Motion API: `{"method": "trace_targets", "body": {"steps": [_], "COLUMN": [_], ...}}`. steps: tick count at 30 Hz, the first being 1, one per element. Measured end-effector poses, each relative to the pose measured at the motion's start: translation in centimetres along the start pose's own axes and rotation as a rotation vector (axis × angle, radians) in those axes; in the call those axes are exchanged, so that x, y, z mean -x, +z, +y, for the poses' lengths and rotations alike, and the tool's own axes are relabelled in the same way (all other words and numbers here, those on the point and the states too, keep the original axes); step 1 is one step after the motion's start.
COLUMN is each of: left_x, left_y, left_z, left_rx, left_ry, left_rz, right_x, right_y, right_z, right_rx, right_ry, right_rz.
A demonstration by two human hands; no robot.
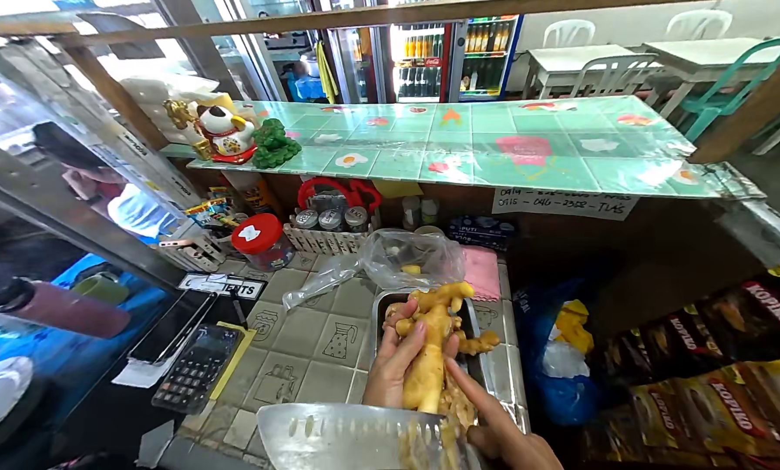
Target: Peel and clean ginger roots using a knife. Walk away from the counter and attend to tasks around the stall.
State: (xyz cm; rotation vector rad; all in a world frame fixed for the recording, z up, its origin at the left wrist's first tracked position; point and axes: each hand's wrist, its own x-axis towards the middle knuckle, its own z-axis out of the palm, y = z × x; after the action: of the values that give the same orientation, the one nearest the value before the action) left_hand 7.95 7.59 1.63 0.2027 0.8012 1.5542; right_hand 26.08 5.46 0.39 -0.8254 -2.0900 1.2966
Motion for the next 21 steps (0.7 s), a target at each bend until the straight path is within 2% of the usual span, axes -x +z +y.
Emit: {"method": "trace_targets", "body": {"steps": [4,11,14,17,21], "left_x": [0.3,0.5,0.3,0.7,1.1], "left_y": [0.3,0.0,-0.4,0.7,0.6], "left_z": [-0.1,-0.4,-0.5,0.1,0.9], "left_rx": [0.064,0.183,0.106,0.135,0.175], "left_ry": [-0.009,-0.037,-0.039,-0.063,-0.083], "left_rz": [0.015,-0.046,-0.083,-0.051,-0.067], "right_x": [0.1,0.2,0.2,0.4,0.5], "right_y": [0.0,0.0,-0.4,-0.5,0.6], "right_z": [-0.2,0.1,-0.4,-1.2,-1.3], "right_rx": [-0.066,0.115,0.014,-0.098,0.059], "right_ry": [-0.005,-0.048,-0.039,-0.020,-0.026], "right_rz": [-0.046,0.069,0.024,-0.044,0.051]}}
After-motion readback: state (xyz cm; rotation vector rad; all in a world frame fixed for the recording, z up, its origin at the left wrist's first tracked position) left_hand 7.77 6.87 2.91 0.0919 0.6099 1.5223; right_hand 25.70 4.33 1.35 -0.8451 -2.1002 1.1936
